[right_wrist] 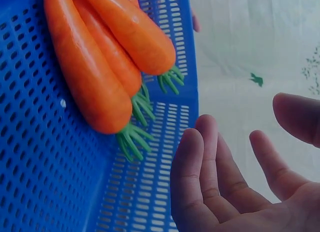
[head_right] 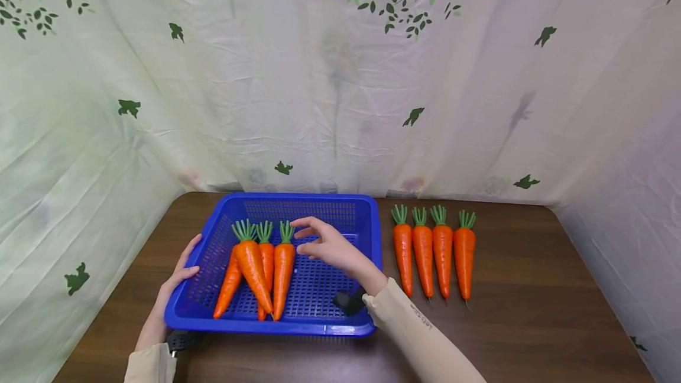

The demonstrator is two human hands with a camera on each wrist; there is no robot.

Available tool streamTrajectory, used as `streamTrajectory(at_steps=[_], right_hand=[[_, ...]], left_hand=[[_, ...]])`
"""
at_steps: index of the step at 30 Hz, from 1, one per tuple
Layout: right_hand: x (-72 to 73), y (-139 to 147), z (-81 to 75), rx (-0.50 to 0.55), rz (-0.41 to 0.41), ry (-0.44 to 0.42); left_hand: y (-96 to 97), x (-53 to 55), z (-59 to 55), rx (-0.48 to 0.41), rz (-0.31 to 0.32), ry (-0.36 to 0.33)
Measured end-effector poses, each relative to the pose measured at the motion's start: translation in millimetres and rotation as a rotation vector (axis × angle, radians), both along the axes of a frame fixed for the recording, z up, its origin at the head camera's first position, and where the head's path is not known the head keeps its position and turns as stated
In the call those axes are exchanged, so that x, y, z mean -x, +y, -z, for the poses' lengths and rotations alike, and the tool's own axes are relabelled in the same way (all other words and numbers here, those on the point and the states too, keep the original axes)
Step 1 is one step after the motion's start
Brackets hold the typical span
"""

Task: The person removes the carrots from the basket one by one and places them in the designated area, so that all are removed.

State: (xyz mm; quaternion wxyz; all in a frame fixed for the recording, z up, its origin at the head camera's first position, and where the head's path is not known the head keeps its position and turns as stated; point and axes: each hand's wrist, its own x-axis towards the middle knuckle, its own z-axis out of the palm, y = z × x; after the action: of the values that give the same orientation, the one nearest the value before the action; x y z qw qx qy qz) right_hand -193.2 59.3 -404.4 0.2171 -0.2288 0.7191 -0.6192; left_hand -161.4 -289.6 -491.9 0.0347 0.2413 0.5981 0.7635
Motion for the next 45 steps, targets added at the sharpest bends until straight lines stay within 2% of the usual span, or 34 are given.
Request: streamTrajectory(at_steps=[6, 10, 16, 24, 27, 31, 34, 42, 45], right_hand=[[0.3, -13, 3.4, -0.019, -0.049, -0.027], [0.5, -20, 4.1, -0.032, -0.071, -0.031], [2.7, -31, 6.7, -0.04, -0.09, -0.052], [3.4, -42, 13.5, -0.091, -0.104, -0.062], [4.4, -46, 17.3, -0.099, -0.112, -0.059], [4.3, -51, 19.3, -0.107, -0.119, -0.059], [3.3, -56, 19.0, -0.115, -0.132, -0.058], [1.1, -66, 20.3, -0.196, -0.169, 0.023], [0.8, -68, 21.4, -0.183, -0.171, 0.008]], left_hand=[[0.1, -2.3, -0.6, 0.005, 0.012, -0.027], [-1.0, -1.0, -0.4, 0.011, 0.004, -0.018], [-4.0, 3.9, -0.8, 0.049, -0.028, 0.031], [-3.8, 3.7, -3.9, 0.101, -0.079, 0.038], [-3.4, -0.5, -9.1, 0.156, -0.104, -0.043], [-5.7, -11.0, -19.3, 0.271, -0.09, -0.281], [-7.5, -17.0, -25.4, 0.317, -0.063, -0.405], [-6.1, -15.9, -31.6, 0.337, -0.053, -0.437], [-5.6, -15.7, -32.9, 0.356, -0.059, -0.447]])
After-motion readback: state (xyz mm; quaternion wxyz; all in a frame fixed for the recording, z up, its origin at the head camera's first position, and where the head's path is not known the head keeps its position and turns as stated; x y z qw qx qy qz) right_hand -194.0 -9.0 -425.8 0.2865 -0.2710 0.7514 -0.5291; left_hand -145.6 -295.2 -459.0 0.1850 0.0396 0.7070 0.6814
